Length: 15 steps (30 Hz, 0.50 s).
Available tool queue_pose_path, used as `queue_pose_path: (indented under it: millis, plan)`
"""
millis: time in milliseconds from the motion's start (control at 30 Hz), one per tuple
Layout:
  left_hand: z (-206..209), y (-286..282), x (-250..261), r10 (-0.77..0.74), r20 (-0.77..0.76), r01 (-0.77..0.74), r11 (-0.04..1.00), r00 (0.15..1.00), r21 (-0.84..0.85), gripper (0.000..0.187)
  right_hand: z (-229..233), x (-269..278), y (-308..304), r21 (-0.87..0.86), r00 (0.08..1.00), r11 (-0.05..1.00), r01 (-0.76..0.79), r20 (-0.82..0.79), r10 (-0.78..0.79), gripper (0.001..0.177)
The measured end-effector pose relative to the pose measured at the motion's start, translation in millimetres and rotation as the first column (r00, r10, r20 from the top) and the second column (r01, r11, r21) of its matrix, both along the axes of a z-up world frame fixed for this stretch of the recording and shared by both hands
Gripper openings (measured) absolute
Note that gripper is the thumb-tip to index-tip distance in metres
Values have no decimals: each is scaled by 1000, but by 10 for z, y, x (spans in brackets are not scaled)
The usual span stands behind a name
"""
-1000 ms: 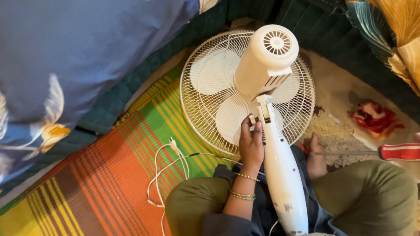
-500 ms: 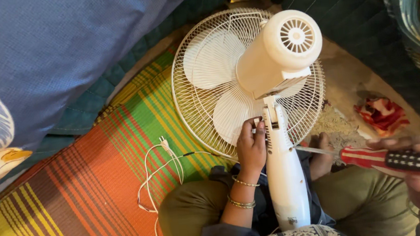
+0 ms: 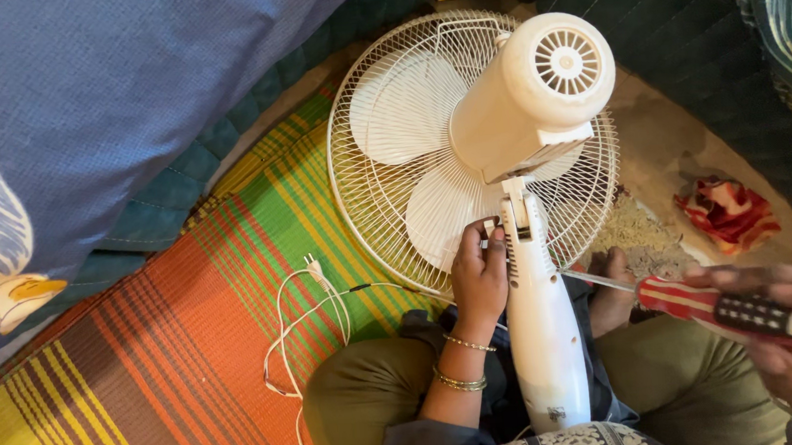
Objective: The person sits on the floor and uses a screwdriver to tighten screws on the neck and base of a white pedestal fan. They then use a red and white cloth to wipe the fan's neck and base.
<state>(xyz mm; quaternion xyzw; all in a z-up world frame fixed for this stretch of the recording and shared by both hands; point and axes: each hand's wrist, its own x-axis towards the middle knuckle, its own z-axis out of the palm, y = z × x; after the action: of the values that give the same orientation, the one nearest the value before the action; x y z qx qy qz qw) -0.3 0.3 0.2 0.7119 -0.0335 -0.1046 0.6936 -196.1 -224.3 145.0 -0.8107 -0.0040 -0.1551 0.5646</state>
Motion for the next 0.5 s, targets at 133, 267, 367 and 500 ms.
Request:
queue_pose_path:
  millis: [133, 267, 367, 500]
  plan:
    - [2, 2, 6, 6, 8, -6, 1000, 1000, 19, 31, -187, -305, -298, 214, 962, 958, 191, -236, -139, 37]
    - [11, 1, 10, -1, -17, 2, 999, 1000, 32, 30, -218, -124, -131, 160, 997, 986, 38, 58, -48, 60]
    - [22, 5, 12, 8, 8, -8, 1000, 1000, 29, 29, -47, 22, 12, 158, 999, 987, -15, 52, 7, 58]
    - [36, -1, 11, -9, -61, 10, 1000, 998, 14, 29, 96, 221, 85, -24, 988, 989, -148, 40, 149, 55]
